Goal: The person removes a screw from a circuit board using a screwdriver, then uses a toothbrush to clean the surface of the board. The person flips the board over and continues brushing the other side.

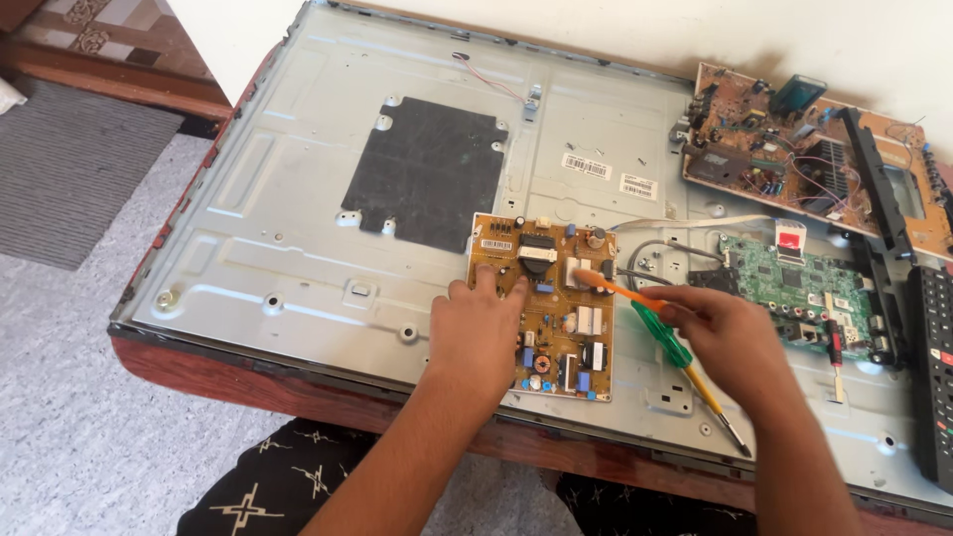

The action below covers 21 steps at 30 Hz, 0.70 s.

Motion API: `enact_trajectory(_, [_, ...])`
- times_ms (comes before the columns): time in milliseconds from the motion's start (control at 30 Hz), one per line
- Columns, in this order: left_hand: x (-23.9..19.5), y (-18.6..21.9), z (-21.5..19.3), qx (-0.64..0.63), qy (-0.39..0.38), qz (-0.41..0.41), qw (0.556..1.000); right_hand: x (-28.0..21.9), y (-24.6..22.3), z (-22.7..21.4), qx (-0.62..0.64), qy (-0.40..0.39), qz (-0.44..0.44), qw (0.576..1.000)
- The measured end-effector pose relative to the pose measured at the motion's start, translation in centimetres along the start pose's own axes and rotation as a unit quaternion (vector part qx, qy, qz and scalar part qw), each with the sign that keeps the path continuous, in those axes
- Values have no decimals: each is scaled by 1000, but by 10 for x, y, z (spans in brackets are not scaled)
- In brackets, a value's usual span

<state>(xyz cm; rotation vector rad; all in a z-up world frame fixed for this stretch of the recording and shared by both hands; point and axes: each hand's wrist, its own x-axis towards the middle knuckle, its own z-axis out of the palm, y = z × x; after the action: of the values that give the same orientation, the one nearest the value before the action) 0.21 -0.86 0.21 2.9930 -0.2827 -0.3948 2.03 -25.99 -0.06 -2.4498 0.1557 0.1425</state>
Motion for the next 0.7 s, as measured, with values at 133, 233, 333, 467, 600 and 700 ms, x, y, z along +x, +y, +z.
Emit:
enact_trajectory(133, [1,-1,2,6,18,5,1000,-1,-9,33,-71,49,-71,994])
enact_trajectory(233, [3,0,7,26,28,12,999,-7,-11,43,-102,116,-208,966])
enact_trajectory(333, [5,0,11,49,40,22,998,-11,-21,42,-106,125,-198,966])
enact_trajectory(467, [7,1,13,69,32,30,997,-14,-40,57,-105,141,-200,964])
enact_trajectory(600, [9,2,12,77,15,29,996,-10,-40,63,-141,166,-190,957])
enact_trajectory(700, [10,0,13,93,19,36,995,-8,-35,60,-151,166,-176,959])
